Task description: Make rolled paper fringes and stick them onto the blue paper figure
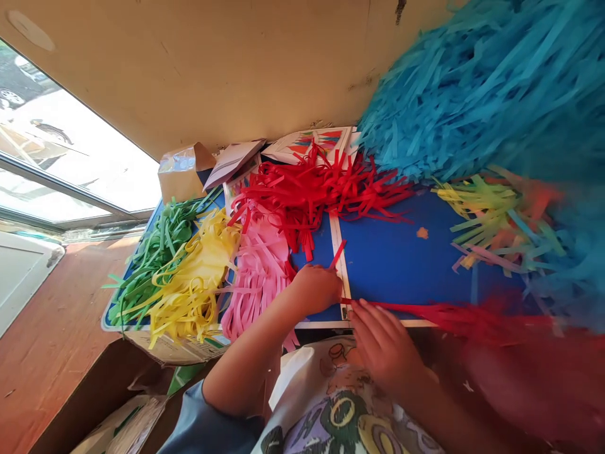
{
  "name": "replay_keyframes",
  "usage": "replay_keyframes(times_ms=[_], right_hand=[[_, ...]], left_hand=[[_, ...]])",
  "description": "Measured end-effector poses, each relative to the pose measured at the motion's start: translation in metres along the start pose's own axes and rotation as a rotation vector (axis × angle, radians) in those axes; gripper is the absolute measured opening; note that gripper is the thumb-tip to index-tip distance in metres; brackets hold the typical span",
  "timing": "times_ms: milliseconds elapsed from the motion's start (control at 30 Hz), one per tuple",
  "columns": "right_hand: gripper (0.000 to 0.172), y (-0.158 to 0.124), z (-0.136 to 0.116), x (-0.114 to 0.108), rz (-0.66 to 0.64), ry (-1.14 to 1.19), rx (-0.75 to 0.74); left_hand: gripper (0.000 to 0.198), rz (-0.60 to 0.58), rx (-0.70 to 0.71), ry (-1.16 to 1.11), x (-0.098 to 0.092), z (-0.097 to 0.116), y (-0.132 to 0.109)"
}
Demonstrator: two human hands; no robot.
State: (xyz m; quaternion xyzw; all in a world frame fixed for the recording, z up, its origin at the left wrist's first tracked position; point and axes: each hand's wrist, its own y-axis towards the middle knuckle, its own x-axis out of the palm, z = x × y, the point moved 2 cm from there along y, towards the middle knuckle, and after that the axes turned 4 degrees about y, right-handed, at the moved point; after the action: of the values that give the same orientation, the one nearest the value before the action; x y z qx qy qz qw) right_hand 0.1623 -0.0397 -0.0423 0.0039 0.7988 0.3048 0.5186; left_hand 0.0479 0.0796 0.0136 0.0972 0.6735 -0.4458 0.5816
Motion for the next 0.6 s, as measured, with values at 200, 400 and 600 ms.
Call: replay_keyframes(times_ms=[200,400,600], right_hand=[[0.018,0.011,0.037,-0.021,-0.107,-0.048,0.194],[0.017,0.021,0.044,-0.017,-0.231,0.004,0.190],[0.015,0.024,0.048,-0.018,-0.288,-0.013,0.197]], left_hand=[[0.018,0.097,0.000,0.072,0.007,0.002,-0.007],[0.017,0.290,-0.060,0.145,0.011,0.023,-0.014],[0.013,0.366,0.070,0.079,0.023,0.045,-0.003]])
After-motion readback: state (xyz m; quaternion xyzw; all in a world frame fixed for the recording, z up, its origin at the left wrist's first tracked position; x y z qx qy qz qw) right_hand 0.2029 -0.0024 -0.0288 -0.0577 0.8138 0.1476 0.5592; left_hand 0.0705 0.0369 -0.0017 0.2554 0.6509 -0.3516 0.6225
